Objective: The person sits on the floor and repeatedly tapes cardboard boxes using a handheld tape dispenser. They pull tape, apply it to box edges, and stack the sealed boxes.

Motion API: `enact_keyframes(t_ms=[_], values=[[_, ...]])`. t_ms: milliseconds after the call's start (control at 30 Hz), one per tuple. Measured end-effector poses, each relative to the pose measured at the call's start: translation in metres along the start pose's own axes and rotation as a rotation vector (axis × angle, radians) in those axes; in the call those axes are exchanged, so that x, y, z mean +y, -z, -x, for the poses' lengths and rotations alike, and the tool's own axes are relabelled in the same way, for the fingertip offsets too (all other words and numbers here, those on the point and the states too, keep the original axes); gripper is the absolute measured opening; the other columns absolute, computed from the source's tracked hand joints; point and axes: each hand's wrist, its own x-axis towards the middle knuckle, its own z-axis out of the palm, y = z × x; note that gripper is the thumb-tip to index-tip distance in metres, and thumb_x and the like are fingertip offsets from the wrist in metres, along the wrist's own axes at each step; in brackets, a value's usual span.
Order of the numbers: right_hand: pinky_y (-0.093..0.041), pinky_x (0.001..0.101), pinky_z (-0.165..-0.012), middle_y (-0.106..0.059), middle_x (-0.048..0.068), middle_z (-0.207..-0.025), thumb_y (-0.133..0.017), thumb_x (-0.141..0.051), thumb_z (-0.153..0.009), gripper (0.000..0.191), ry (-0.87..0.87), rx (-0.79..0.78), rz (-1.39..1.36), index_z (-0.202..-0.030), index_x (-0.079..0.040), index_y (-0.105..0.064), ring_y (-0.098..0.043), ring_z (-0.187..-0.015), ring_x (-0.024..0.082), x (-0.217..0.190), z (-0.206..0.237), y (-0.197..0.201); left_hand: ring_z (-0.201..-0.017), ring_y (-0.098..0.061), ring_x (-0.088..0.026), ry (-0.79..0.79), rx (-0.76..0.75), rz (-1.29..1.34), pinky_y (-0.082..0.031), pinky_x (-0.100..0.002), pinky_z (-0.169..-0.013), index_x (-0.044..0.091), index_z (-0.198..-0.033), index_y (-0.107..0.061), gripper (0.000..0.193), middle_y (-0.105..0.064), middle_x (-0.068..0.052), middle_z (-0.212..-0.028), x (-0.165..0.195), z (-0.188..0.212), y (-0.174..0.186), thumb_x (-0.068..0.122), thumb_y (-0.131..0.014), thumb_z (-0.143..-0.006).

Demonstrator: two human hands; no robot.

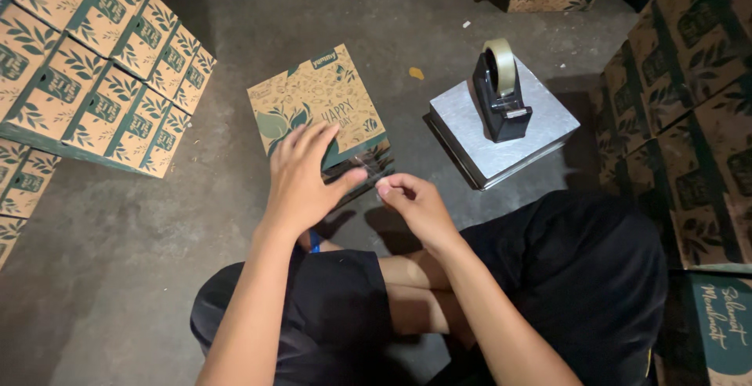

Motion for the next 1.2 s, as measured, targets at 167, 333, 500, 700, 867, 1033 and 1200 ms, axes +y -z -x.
enact_keyframes(t_ms=[167,333,500,700,867,1033,1200], values=[[-0.048,0.0204,-0.079,-0.068,-0.001,-0.091,-0.067,-0.012,-0.095,0.023,-0.006,-0.046,-0.014,-0.113,0.001,-0.073,-0.060,-0.085,0.006,-0.003,0.015,0.002,-0.142,-0.031,-0.050,0.121,-0.075,-0.288,-0.027,-0.067,-0.104,0.022,-0.149,-0.050,0.076,-0.040,-0.016,-0.157,0.002,0.007,0.005,0.043,-0.082,-0.084],[-0.050,0.0210,-0.079,-0.071,0.000,-0.094,-0.068,-0.009,-0.091,0.025,-0.022,-0.010,0.028,-0.114,0.000,-0.073,-0.062,-0.086,0.006,0.006,0.010,0.000,-0.146,-0.031,-0.051,0.060,0.009,-0.309,-0.041,-0.053,-0.111,0.025,-0.153,-0.047,0.074,-0.041,-0.016,-0.159,-0.002,0.010,-0.006,0.028,-0.077,-0.086],[-0.051,0.0218,-0.073,-0.073,0.000,-0.089,-0.069,-0.010,-0.092,0.020,0.004,0.089,0.097,-0.108,0.002,-0.075,-0.063,-0.079,0.006,0.027,-0.023,-0.007,-0.146,-0.032,-0.050,0.052,-0.001,-0.363,-0.041,-0.053,-0.112,0.023,-0.154,-0.047,0.075,-0.040,-0.017,-0.159,-0.002,0.014,-0.006,0.027,-0.076,-0.085],[-0.043,0.0234,-0.059,-0.067,0.000,-0.078,-0.069,-0.007,-0.093,0.014,-0.051,0.128,-0.003,-0.103,0.001,-0.075,-0.053,-0.064,0.006,0.047,-0.058,-0.013,-0.142,-0.031,-0.052,0.040,0.022,-0.315,-0.045,-0.057,-0.103,0.022,-0.150,-0.048,0.071,-0.042,-0.020,-0.155,0.002,0.013,-0.002,0.050,-0.069,-0.088],[-0.044,0.0226,-0.059,-0.066,-0.001,-0.075,-0.068,-0.005,-0.092,0.011,-0.033,0.119,-0.002,-0.099,0.001,-0.074,-0.054,-0.063,0.005,0.053,-0.064,-0.012,-0.144,-0.037,-0.050,0.024,0.062,-0.355,-0.052,-0.055,-0.099,0.028,-0.149,-0.054,0.051,-0.047,-0.015,-0.157,0.000,0.014,-0.008,0.044,-0.061,-0.101],[-0.045,0.0223,-0.061,-0.060,-0.003,-0.073,-0.068,-0.005,-0.093,0.012,0.039,0.135,0.013,-0.103,0.000,-0.072,-0.052,-0.065,0.005,0.054,-0.058,-0.012,-0.139,-0.048,-0.040,-0.009,0.160,-0.408,-0.057,-0.046,-0.091,0.027,-0.146,-0.058,0.049,-0.057,-0.008,-0.149,-0.003,0.016,-0.015,0.042,-0.062,-0.099],[-0.047,0.0227,-0.062,-0.059,-0.003,-0.074,-0.067,-0.006,-0.094,0.012,0.004,0.120,-0.021,-0.105,-0.001,-0.071,-0.053,-0.065,0.006,0.056,-0.054,-0.013,-0.139,-0.052,-0.034,-0.023,0.166,-0.371,-0.057,-0.043,-0.090,0.021,-0.143,-0.062,0.044,-0.060,-0.005,-0.147,-0.005,0.028,-0.014,0.033,-0.063,-0.101]])
